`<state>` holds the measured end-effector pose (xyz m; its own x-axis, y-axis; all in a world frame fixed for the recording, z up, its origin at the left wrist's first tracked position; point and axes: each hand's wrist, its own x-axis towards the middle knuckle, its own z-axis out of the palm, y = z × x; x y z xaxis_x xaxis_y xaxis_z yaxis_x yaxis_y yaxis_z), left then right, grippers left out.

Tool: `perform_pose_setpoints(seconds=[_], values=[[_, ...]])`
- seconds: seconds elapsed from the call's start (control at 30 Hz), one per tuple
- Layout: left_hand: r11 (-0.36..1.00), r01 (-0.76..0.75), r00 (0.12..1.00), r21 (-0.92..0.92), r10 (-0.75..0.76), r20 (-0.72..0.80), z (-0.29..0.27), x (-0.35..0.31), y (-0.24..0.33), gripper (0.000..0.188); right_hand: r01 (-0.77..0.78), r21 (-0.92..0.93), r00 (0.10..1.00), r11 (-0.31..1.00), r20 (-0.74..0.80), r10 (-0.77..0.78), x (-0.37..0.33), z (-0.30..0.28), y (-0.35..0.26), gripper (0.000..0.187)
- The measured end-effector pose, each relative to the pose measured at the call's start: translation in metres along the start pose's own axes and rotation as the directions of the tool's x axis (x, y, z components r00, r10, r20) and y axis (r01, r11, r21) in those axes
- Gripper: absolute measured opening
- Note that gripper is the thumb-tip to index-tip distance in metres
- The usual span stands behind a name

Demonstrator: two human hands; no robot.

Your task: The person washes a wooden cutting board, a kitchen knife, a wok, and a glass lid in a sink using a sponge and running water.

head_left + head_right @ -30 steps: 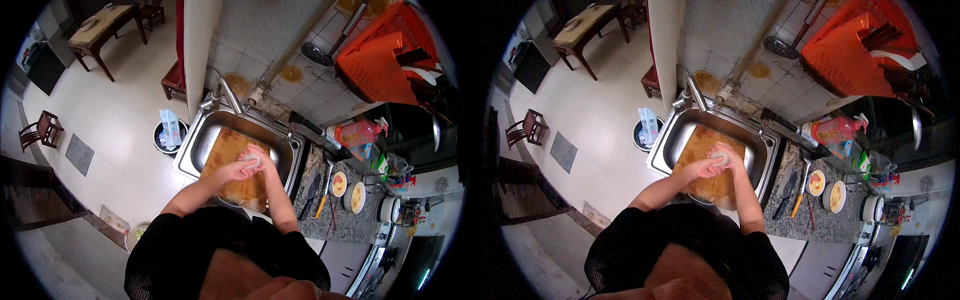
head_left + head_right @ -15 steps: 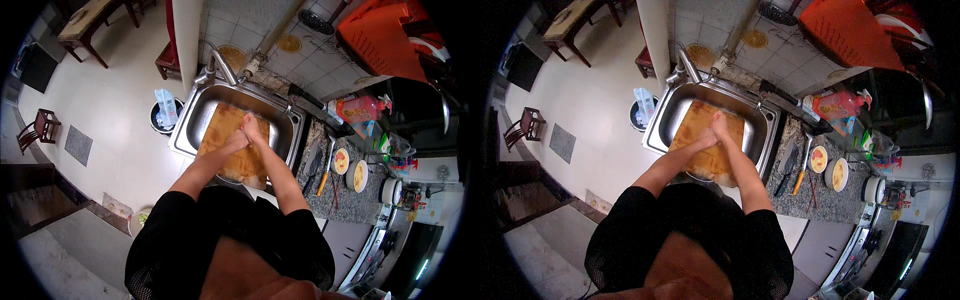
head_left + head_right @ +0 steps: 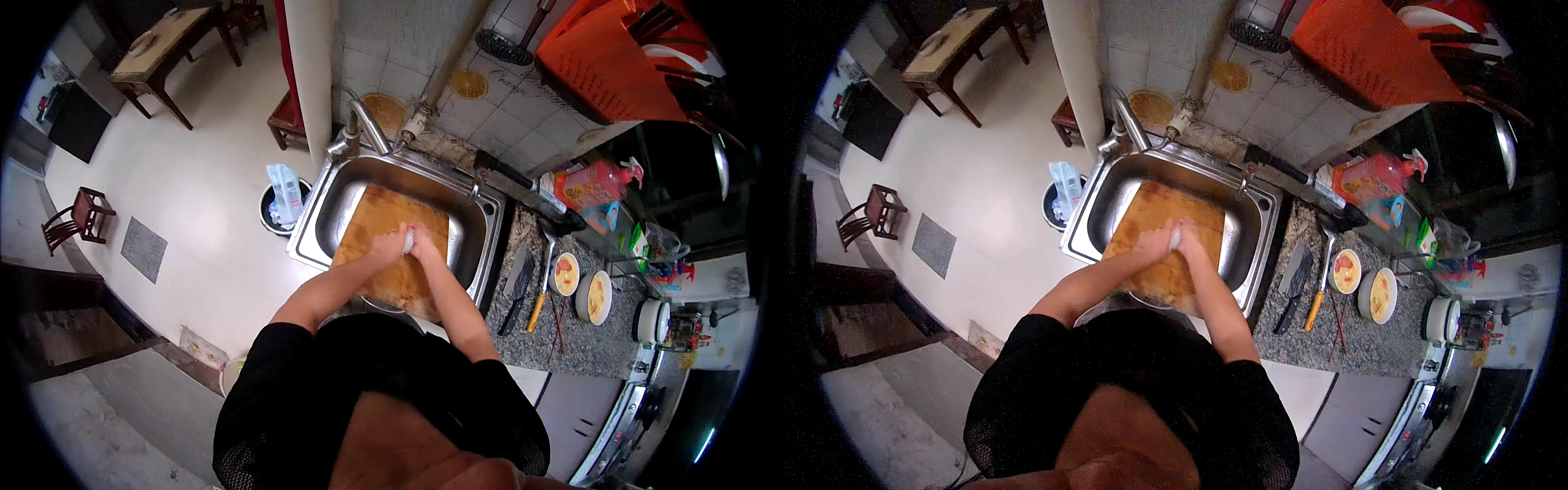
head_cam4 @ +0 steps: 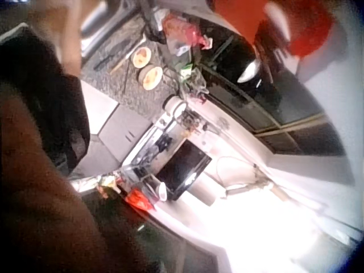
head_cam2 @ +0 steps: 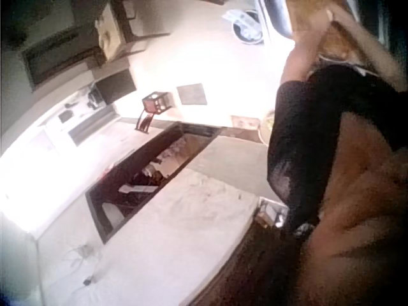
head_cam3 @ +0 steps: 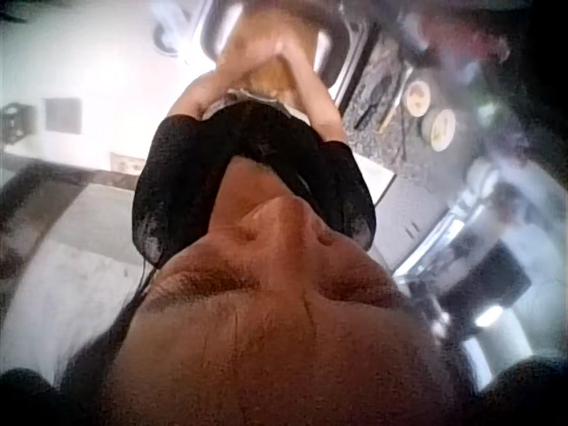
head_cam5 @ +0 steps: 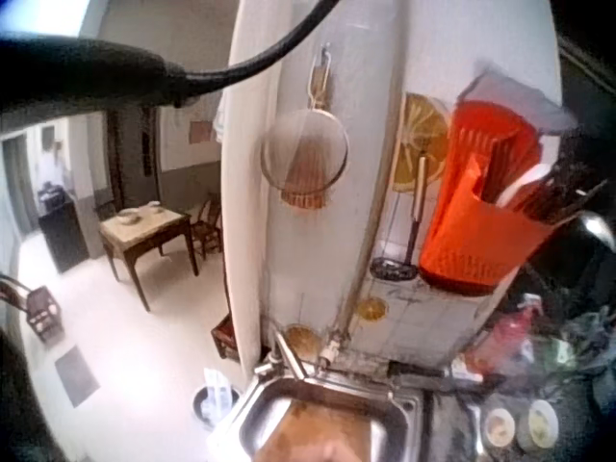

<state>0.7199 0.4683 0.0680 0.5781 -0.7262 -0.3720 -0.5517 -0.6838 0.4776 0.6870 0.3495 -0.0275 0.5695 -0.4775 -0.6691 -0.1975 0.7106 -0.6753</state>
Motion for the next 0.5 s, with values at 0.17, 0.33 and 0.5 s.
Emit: perform_pose_setpoints(seconds=[0.17,0.33,0.5], values=[[0.934,-0.099,0.991,-0.345,0.062,-0.116,-0.009,0.003,-0.036,0.058,-0.023,-0.331,0.902,0.943,0.401,0.162,-0.082,0.018,-0.069,0.030],[0.795,-0.247,0.953,-0.554,0.302,0.009,-0.041,-0.006,-0.049,0.049,0.598,-0.544,0.777,0.588,0.575,-0.258,-0.101,0.004,-0.105,0.030],[0.760,-0.243,0.960,-0.602,0.276,-0.039,-0.043,-0.005,-0.073,0.033,0.695,-0.589,0.712,0.412,0.646,-0.277,-0.120,0.033,-0.123,0.019]])
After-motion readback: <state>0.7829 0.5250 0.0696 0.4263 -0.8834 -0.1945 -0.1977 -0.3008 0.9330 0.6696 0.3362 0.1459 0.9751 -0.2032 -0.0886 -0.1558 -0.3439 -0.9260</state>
